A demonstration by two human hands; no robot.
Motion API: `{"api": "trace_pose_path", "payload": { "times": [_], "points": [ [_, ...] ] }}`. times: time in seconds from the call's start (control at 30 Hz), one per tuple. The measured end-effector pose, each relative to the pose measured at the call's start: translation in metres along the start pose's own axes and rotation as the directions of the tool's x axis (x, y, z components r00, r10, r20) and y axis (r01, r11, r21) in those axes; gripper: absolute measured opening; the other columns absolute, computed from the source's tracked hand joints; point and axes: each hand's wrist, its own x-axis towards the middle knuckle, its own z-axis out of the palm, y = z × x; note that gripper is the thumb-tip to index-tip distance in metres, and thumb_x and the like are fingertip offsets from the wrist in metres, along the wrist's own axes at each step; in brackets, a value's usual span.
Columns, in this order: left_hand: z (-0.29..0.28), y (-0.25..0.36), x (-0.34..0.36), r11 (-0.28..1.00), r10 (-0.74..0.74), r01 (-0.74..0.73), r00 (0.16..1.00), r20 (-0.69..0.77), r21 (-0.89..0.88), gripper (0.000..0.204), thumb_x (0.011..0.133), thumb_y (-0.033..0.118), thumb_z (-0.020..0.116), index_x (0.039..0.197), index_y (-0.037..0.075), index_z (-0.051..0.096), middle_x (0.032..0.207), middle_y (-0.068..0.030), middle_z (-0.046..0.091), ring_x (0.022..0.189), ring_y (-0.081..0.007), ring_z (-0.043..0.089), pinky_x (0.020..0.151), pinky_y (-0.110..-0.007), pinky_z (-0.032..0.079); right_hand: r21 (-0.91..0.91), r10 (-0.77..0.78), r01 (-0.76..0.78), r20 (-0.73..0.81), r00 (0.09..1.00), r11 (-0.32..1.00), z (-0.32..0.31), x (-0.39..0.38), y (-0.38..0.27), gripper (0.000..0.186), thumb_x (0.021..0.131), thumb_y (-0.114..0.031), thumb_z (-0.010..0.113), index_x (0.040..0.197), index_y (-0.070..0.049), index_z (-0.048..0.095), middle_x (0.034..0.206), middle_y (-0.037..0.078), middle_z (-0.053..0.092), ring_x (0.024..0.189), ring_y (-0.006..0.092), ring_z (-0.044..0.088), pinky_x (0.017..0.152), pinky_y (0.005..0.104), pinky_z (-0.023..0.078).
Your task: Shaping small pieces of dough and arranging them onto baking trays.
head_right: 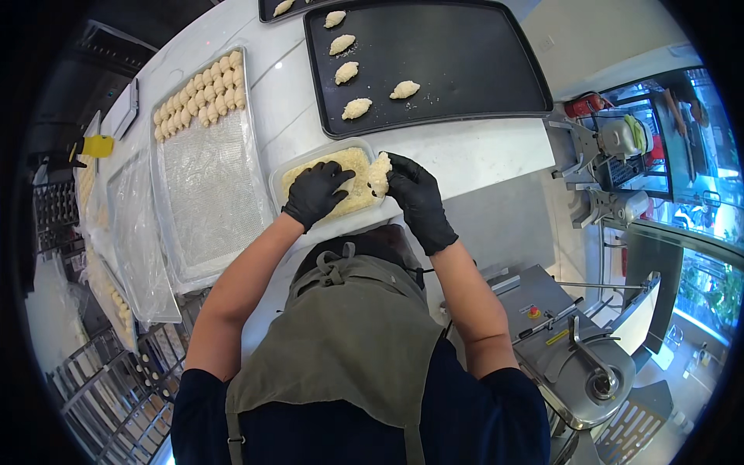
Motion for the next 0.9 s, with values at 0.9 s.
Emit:
{"api": "trace_pose_path", "payload": {
  "times": [0.9],
  "points": [
    [0.027, -0.008, -0.002, 0.944, -0.190, 0.148, 0.975, -0.118, -0.295, 0.042, 0.080, 0.007, 0.068, 0.121, 0.011, 0.064, 0.104, -0.0070, 0.066, 0.092, -0.0254, 0.065, 0.078, -0.033, 0.053, 0.004, -0.032, 0.032, -0.064, 0.997, 0.999, -0.003, 0.012, 0.014, 0.036, 0.091, -0.002, 0.062, 0.126, 0.003, 0.061, 0.107, 0.010, 0.066, 0.089, 0.0147, 0.060, 0.079, 0.0260, 0.051]
  ]
}}
